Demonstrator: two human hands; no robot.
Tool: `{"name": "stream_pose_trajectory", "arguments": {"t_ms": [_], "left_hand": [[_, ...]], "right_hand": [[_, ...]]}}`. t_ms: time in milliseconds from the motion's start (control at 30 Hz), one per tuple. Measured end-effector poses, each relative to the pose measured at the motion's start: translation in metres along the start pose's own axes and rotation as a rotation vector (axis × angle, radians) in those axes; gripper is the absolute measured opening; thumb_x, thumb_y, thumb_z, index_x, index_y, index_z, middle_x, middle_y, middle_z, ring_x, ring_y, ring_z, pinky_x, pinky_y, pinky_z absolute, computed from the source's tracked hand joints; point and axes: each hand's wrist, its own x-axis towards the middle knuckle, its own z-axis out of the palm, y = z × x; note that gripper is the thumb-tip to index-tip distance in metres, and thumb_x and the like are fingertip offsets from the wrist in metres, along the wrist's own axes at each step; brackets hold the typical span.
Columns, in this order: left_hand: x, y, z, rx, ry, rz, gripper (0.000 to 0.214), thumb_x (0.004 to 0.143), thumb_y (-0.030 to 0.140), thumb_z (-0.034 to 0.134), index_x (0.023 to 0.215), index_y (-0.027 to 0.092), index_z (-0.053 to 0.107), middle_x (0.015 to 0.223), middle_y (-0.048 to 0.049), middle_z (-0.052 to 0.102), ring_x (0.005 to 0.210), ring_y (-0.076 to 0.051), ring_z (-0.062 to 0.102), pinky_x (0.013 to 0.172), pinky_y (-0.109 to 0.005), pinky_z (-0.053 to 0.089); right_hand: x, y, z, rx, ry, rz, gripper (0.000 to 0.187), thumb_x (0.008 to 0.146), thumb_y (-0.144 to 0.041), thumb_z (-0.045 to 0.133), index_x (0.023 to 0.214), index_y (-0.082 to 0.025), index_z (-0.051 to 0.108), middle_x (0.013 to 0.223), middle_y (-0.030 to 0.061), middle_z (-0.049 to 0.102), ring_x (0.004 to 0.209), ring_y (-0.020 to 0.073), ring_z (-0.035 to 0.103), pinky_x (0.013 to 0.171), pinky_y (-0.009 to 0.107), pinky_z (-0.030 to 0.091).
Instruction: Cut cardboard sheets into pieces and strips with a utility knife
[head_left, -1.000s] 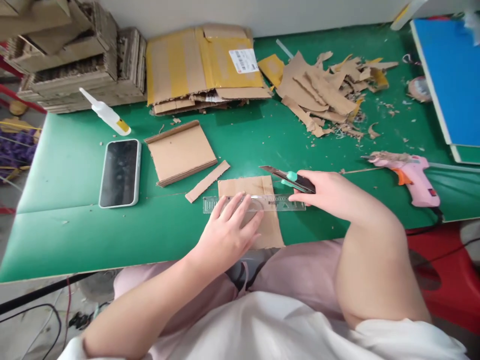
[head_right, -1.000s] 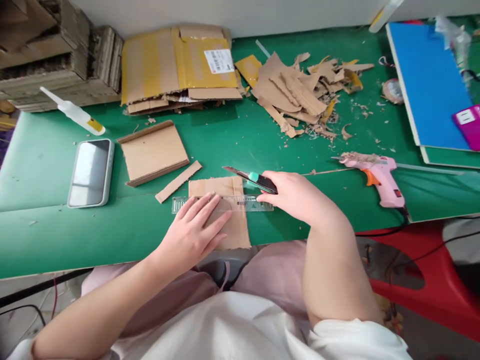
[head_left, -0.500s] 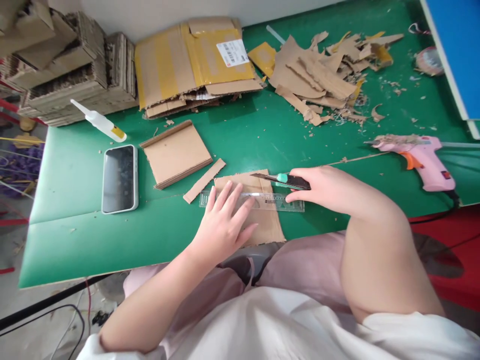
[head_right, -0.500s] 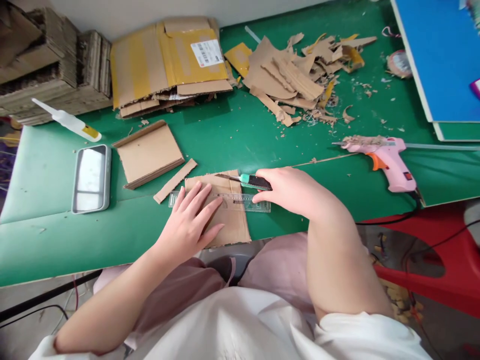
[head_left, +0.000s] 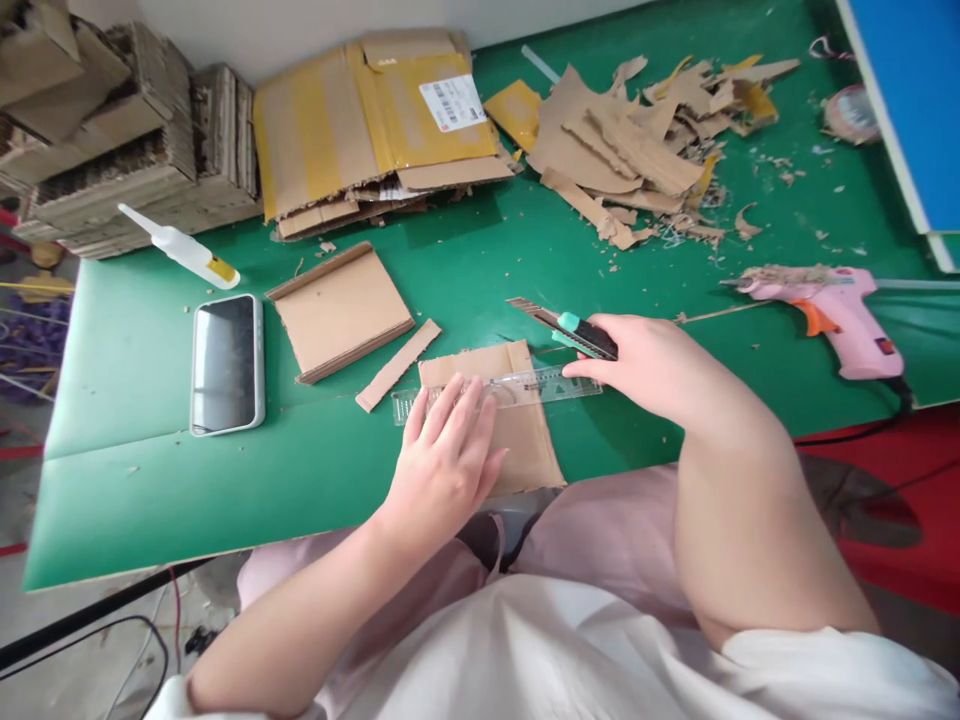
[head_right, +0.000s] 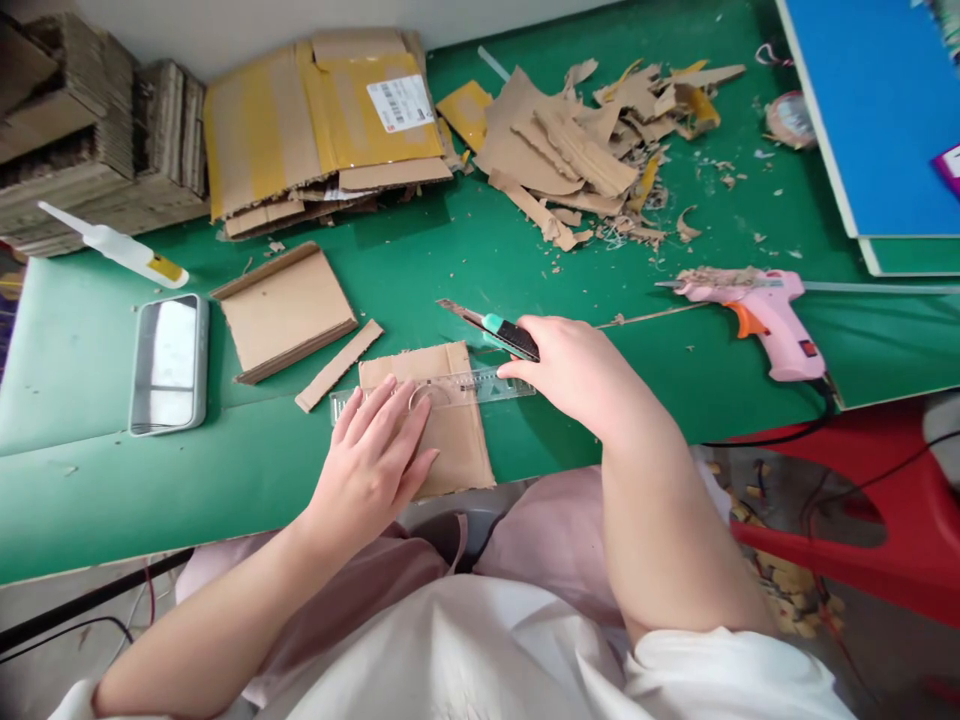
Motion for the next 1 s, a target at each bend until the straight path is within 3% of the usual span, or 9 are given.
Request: {"name": "stream_pose_trajectory", "arguments": {"t_ms": [267,567,1000], "left_hand": [[0.004,0.011,-0.004,0.025,-0.108,-0.059,0.05,0.093,0.041,0.041,0.13,0.009,0.05,0.136,-0.0176,0.051,0.124,-0.034,0.048,0.101,-0.055,0.037],[0.01,0.022,0.0,-0.004,-0.088,-0.149,0.053,0.09,0.047,0.045,0.132,0.014,0.05,0.133,-0.0218,0.051,0.122,-0.041,0.047,0.095,-0.062,0.038],[0.017,0.027,0.005,-0.037,-0.015,-0.245,0.049,0.086,0.046,0.052,0.128,0.019,0.055,0.123,-0.0191,0.056,0.118,-0.039,0.049,0.099,-0.063,0.033]], "right_hand": [[0.001,-0.007,0.003,-0.063,0.139,0.005,0.02,0.077,-0.036,0.062,0.072,-0.021,0.049,0.068,0.001,0.058,0.059,0.0153,0.049,0.053,0.025,0.028],[0.0,-0.01,0.004,-0.097,0.136,0.019,0.023,0.079,-0.039,0.059,0.071,-0.022,0.047,0.067,0.001,0.057,0.059,0.015,0.049,0.051,0.025,0.027],[-0.001,-0.009,0.008,-0.124,0.154,-0.03,0.022,0.082,-0.039,0.058,0.075,-0.021,0.048,0.079,0.0024,0.061,0.066,0.0171,0.056,0.051,0.026,0.027]]}}
